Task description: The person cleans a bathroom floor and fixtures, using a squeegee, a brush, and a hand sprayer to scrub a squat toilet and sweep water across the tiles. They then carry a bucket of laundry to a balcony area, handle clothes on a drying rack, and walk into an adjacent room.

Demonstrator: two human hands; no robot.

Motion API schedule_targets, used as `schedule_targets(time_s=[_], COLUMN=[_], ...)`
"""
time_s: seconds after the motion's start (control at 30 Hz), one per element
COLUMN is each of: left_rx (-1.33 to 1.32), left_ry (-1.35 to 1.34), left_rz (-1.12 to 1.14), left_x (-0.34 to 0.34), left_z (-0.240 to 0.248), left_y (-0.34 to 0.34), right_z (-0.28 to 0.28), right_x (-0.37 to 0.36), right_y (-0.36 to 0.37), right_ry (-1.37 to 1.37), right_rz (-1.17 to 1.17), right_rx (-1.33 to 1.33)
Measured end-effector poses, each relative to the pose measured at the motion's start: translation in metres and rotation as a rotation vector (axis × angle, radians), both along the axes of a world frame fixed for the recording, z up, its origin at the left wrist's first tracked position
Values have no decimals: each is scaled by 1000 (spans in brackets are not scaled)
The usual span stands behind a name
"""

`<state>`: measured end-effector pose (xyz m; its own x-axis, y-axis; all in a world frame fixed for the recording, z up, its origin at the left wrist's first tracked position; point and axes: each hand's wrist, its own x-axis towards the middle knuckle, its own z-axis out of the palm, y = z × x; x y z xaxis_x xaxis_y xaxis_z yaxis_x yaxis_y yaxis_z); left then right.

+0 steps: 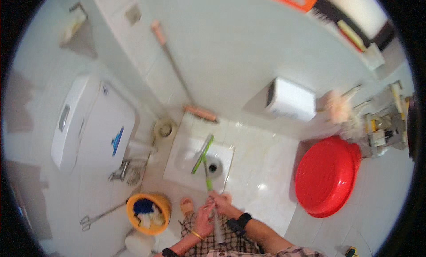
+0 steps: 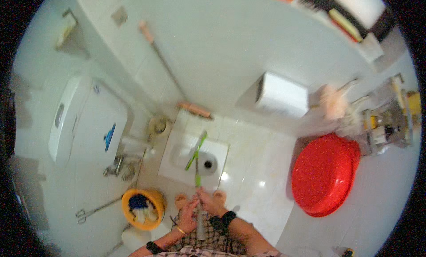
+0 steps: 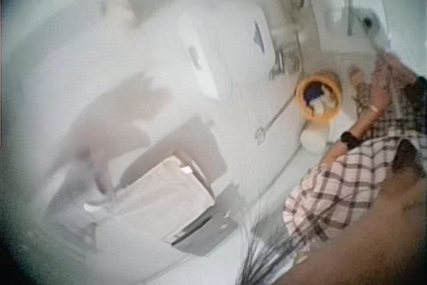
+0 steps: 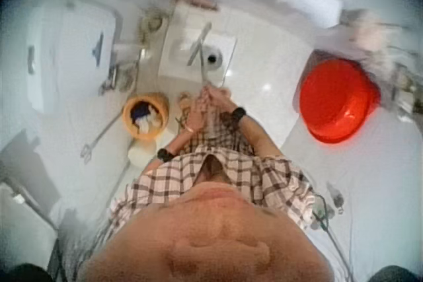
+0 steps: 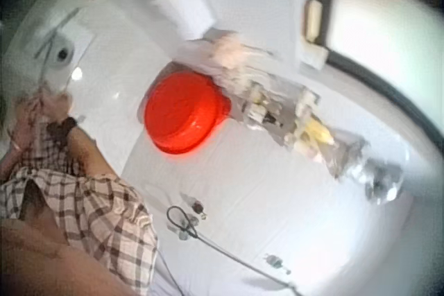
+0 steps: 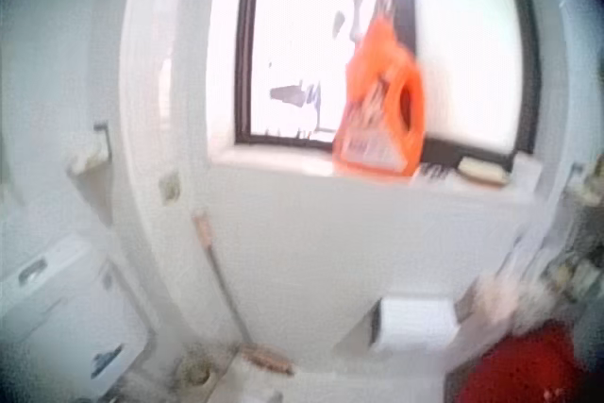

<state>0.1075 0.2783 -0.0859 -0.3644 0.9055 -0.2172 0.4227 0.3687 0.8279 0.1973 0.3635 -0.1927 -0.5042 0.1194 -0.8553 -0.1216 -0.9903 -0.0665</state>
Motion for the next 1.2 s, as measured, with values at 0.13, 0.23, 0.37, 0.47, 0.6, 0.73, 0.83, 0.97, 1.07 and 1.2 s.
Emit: schedule_targets(time_s=[0.13, 0.23, 0.37, 0.47, 0.6, 0.73, 0.83, 0.97, 1.07, 1.2], left_rx=[60, 334, 454, 315, 264, 127, 89, -83, -162, 14], left_ry=[-317, 192, -751, -222, -203, -23, 58, -50, -215, -109], left_rz=[171, -46, 333, 190, 124, 81, 93, 398, 567, 537], left_x=[-43, -76, -167, -190, -296, -282, -322, -312, -306, -330], left_z=[-52, 22, -20, 15, -54, -50, -79, -76, -67, -110], left_y=[50, 116, 209, 273, 338, 381, 406, 434, 454, 446], right_z=[17, 88, 79, 67, 80, 98, 120, 121, 84, 152], right_x=[-53, -68, -6, 106, 202, 304, 309, 306, 318, 253], right_y=[54, 99, 123, 105, 43, -122, -190, -254, -284, -142], right_ry=[139, 68, 62, -324, -840, -1270, -1061, -1003, -992, -1030], right_rz=[1, 72, 445, 236, 64, 526, 521, 501, 535, 543], right_rx=[171, 276, 702, 773, 620, 678, 180, 244, 513, 582])
